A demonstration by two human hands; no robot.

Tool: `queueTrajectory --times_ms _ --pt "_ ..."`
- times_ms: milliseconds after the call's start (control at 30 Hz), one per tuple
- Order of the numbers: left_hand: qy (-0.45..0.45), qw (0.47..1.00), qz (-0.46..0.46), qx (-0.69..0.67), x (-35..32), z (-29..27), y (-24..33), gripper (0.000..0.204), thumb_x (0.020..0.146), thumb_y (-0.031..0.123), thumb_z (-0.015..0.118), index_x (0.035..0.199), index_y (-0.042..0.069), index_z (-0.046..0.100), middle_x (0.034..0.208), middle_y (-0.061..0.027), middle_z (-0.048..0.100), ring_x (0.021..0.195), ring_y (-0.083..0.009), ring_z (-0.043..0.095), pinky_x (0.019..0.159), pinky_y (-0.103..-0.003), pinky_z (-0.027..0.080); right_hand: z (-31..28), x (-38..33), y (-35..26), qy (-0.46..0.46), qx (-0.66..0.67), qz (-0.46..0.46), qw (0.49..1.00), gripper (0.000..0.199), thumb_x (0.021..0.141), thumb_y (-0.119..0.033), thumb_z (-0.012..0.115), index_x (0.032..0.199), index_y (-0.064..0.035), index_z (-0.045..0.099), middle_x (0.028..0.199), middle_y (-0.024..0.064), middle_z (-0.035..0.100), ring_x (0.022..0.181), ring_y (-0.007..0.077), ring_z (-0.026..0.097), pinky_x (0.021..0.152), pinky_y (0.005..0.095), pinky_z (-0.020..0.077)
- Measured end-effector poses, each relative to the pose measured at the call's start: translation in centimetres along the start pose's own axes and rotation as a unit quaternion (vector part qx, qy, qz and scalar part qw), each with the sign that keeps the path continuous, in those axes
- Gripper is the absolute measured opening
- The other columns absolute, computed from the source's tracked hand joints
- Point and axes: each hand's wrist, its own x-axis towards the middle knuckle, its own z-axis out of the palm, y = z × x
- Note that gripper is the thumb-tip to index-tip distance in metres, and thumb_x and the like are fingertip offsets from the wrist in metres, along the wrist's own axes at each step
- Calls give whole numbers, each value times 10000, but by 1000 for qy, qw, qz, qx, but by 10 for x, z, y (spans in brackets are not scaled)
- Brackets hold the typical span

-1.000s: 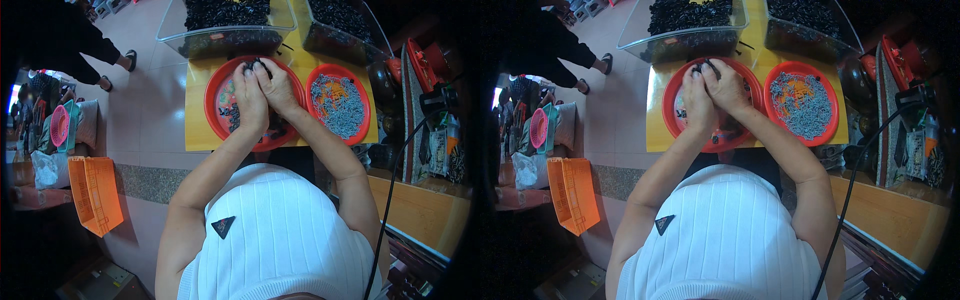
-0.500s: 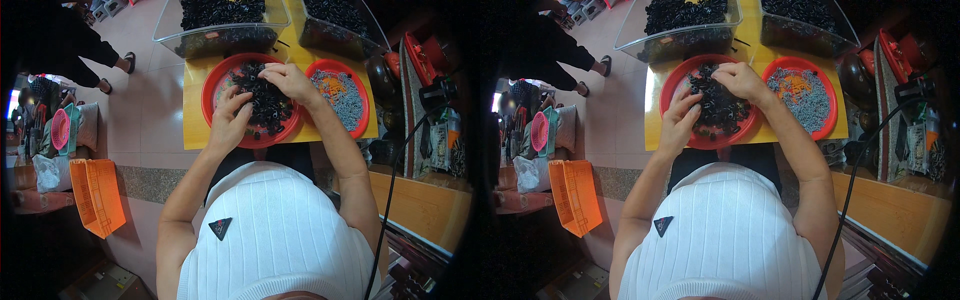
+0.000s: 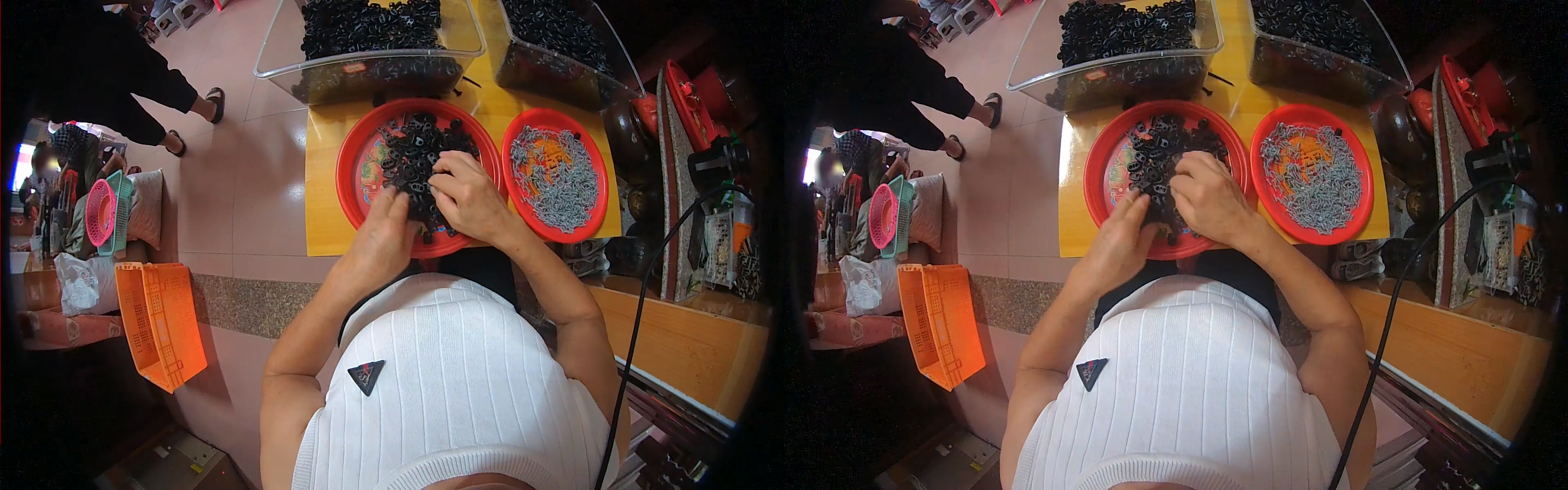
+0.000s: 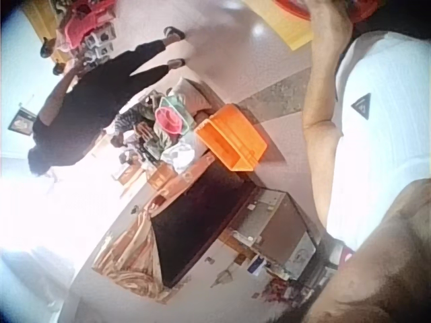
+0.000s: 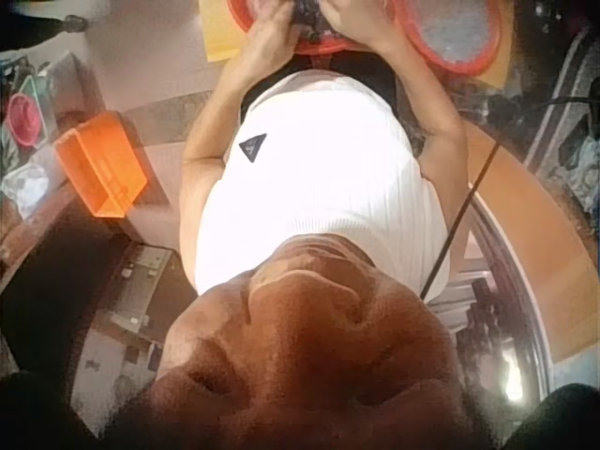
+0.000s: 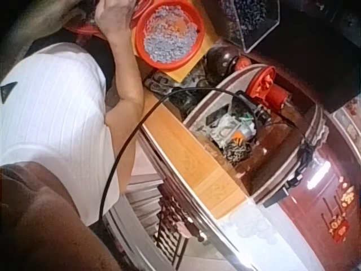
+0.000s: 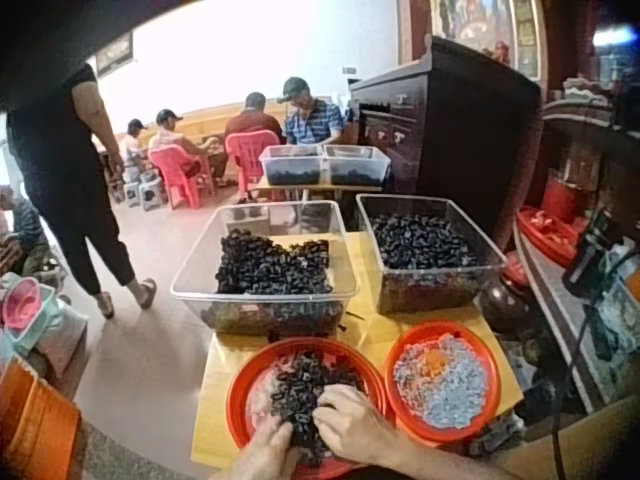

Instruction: The person assembles plastic cord locks by pressing small components together by hand, then scoops additional plastic pieces from a clear bin onto a tray to continue assembling them.

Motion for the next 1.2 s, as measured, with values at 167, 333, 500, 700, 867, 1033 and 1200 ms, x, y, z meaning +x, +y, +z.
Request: queueTrajectory --times_ms 167,333,500,700,867,1033,1200 --pt "13 1000 3 -16 6 -5 4 352 791 99 543 1091 -71 474 1193 -296 391 1095 -405 422 924 -378 353 -15 -15 -6 63 -9 63 996 182 655 1 580 833 42 573 934 180 519 968 338 482 847 390 395" --pt "144 986 13 85 63 14 -42 471 817 219 521 1166 -70 391 1219 -305 344 1138 -435 340 947 -446 293 -8 -30 -1 107 -42 96 989 213 664 18 567 872 60 547 926 185 512 941 341 487 844 402 399" --pt "56 993 -23 98 79 30 -33 541 870 337 417 1224 -65 338 1303 -289 249 1204 -419 258 1001 -432 212 -5 -28 2 93 -30 90 991 233 668 41 558 900 52 536 910 181 533 904 342 507 817 390 412" --pt "37 994 -13 106 63 37 -19 569 870 333 425 1237 -85 307 1319 -290 224 1233 -421 208 1019 -431 169 -4 -31 4 98 -29 81 991 225 655 50 536 879 38 524 864 171 524 857 330 505 795 394 413" --pt "207 969 115 74 72 19 -40 301 762 64 537 1039 -46 496 1064 -247 489 970 -375 485 843 -422 386 -6 -37 5 104 -26 97 990 191 673 66 535 862 38 534 842 170 524 828 328 511 744 384 422" --pt "114 969 162 149 88 -8 -63 311 679 -15 513 988 -51 522 1059 -215 516 983 -357 490 846 -393 405 -9 -31 1 129 -14 93 987 186 672 68 532 855 34 543 831 162 527 819 321 512 734 382 424" --pt "67 963 137 220 74 -8 -63 305 660 -20 494 961 -54 528 1080 -211 506 1009 -357 466 860 -387 391 -57 -32 27 126 -137 162 969 199 695 34 542 892 9 552 872 144 537 823 314 507 753 379 417"
